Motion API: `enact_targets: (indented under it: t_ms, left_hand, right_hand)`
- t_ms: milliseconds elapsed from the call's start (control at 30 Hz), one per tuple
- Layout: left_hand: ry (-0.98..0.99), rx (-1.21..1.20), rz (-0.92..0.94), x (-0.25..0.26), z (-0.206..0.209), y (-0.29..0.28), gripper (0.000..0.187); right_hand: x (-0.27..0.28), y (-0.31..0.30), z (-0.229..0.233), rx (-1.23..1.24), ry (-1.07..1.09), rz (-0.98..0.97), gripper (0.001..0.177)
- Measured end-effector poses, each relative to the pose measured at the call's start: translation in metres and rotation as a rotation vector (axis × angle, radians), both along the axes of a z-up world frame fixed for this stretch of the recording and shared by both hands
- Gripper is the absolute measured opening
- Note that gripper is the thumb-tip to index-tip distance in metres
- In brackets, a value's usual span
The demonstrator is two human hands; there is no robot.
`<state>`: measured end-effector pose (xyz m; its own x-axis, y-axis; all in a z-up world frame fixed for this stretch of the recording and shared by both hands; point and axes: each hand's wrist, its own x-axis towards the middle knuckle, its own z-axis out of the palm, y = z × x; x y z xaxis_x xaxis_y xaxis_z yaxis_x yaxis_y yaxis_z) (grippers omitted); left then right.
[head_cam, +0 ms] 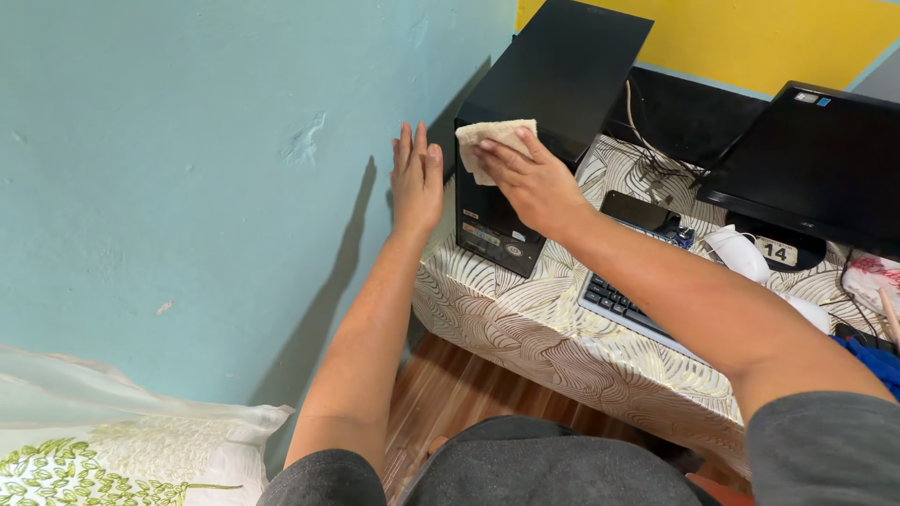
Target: The person wipes the surface of a computer monitor with a cloth, then cleans the top and sides of the computer tower. Finally, the person uses a small brush to clean between the keys of a keyboard.
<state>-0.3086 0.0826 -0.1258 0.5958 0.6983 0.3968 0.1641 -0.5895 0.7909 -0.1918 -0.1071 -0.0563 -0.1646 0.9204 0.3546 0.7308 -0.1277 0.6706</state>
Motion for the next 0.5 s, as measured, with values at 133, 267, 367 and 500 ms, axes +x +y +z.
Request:
enact_targets:
  t_ms: [133,267,367,500]
  left_hand:
    - [0.056,0.09,0.032,0.001,-0.011,-0.003,0.067]
    - [0.101,0.057,-0.004,0.007,-0.019,-0.017,0.067]
    - [0.101,0.036,-0.043,0.008,-0.02,-0.032,0.067]
    - [0.081,0.037,-0.084,0.008,-0.017,-0.058,0.068]
  right_hand:
    - [-0.002,-0.025,-0.002,-0.039,-0.081,-0.004,0.059]
    - [0.003,-0.052,-0.012,-0.068,-0.098,0.085,0.054]
    - [0.014,-0.058,-0.017,-0.066,-0.046,0.23,0.04]
    - [0.03,-0.064,-0.018,-0.079,0.098,0.378,0.017]
